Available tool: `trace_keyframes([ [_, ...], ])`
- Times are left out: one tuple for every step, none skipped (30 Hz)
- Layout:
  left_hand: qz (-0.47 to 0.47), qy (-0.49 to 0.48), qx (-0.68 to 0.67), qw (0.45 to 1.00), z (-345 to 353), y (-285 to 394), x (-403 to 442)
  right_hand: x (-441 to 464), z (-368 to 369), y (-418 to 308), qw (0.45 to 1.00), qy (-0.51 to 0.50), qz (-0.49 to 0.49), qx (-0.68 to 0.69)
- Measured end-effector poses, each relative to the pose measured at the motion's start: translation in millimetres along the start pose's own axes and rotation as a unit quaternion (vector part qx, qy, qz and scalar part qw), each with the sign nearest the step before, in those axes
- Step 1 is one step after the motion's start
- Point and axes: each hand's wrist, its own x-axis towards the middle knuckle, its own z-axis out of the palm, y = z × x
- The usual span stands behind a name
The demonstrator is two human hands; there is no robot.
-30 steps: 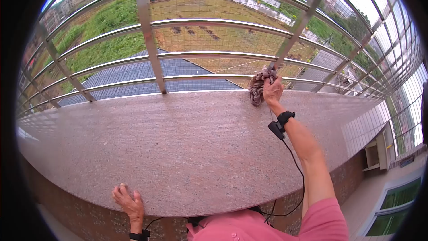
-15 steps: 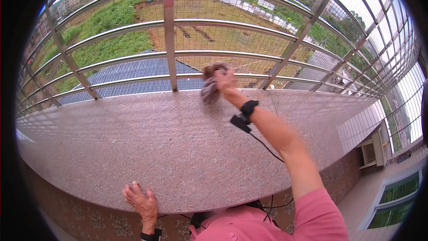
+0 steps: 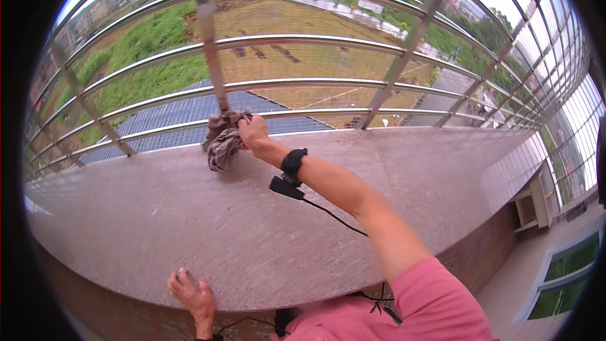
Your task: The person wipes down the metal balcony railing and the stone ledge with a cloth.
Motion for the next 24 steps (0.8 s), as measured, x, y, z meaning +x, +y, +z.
trace_keyframes([
  [-0.010, -0.020, -0.012, 1.000, -1.4, -0.4, 0.6, 4.2, -23.1, 8.4, 0.996, 0.060, -0.019, -0.062],
  [-0.021, -0.042, -0.022, 0.999, -2.2, -1.8, 0.9, 9.4, -51.0, 18.0, 0.991, 0.103, -0.036, -0.083],
  [-0.005, -0.031, -0.017, 0.999, -1.0, -3.7, 1.0, 15.1, -81.1, 27.2, 0.983, 0.143, -0.052, -0.106],
  [0.000, -0.034, -0.013, 0.999, 0.8, -5.7, -0.4, 12.1, -114.3, 23.8, 0.977, 0.186, -0.020, -0.101],
  [0.005, -0.029, -0.009, 1.000, 2.4, -8.2, 0.2, 10.1, -151.2, 24.1, 0.976, 0.201, -0.015, -0.089],
  [0.008, -0.022, -0.006, 1.000, 4.5, -9.0, 0.9, 22.1, -180.7, 40.1, 0.960, 0.269, -0.015, -0.080],
  [0.007, -0.019, 0.010, 1.000, 6.1, -8.8, 0.6, 31.8, -211.8, 58.6, 0.941, 0.321, -0.038, -0.100],
  [0.009, -0.022, 0.012, 1.000, 6.1, -8.3, 2.1, 30.2, -247.9, 57.5, 0.937, 0.327, 0.001, -0.126],
  [0.015, -0.023, 0.023, 0.999, 5.6, -8.7, 3.3, 21.5, -278.0, 51.4, 0.936, 0.348, 0.032, -0.034],
  [0.018, -0.024, 0.032, 0.999, 5.2, -8.9, 1.7, 13.1, -300.8, 58.7, 0.937, 0.349, 0.006, -0.020],
  [0.016, -0.024, 0.033, 0.999, 5.3, -8.7, 1.5, 6.7, -316.3, 62.9, 0.937, 0.349, -0.022, -0.004],
  [0.021, -0.015, 0.036, 0.999, 6.2, -7.6, 1.8, 8.2, -325.5, 68.0, 0.937, 0.348, -0.023, -0.005],
  [0.027, -0.005, 0.040, 0.999, 6.5, -6.9, 2.4, 9.4, -331.0, 73.8, 0.937, 0.346, -0.013, 0.034],
  [0.026, -0.004, 0.041, 0.999, 8.5, -6.5, 2.5, 7.0, -331.1, 70.9, 0.936, 0.343, -0.003, 0.074],
  [0.020, -0.012, 0.038, 0.999, 10.3, -7.7, 2.0, 6.3, -332.7, 65.5, 0.937, 0.339, 0.027, 0.083],
  [0.013, -0.020, 0.035, 0.999, 9.5, -11.0, 2.1, 7.4, -326.5, 61.2, 0.938, 0.336, 0.028, 0.085],
  [0.009, -0.021, 0.037, 0.999, 6.5, -10.3, 2.4, 13.3, -321.1, 59.7, 0.926, 0.374, 0.038, 0.043],
  [0.010, -0.023, 0.039, 0.999, 3.8, -5.1, 2.9, 17.3, -314.3, 59.2, 0.911, 0.409, 0.047, -0.002],
  [0.008, -0.024, 0.041, 0.999, 1.4, -2.3, 3.0, 20.7, -301.5, 58.9, 0.900, 0.433, 0.048, 0.009],
  [-0.001, -0.021, 0.042, 0.999, 1.5, -3.6, 2.4, 22.3, -288.0, 52.2, 0.904, 0.425, 0.045, 0.008],
  [0.004, -0.024, 0.030, 0.999, 3.3, -6.3, 1.8, 23.7, -274.1, 45.4, 0.905, 0.421, 0.022, 0.055],
  [0.010, -0.028, 0.018, 0.999, 4.4, -9.5, 1.5, 24.2, -260.5, 39.4, 0.903, 0.417, 0.001, 0.101],
  [0.002, -0.026, 0.018, 0.999, 5.0, -12.3, 1.5, 29.5, -253.2, 29.8, 0.924, 0.368, -0.002, 0.106],
  [0.009, -0.022, 0.026, 0.999, 6.9, -13.4, 1.6, 37.0, -240.8, 19.6, 0.927, 0.360, -0.007, 0.105],
])
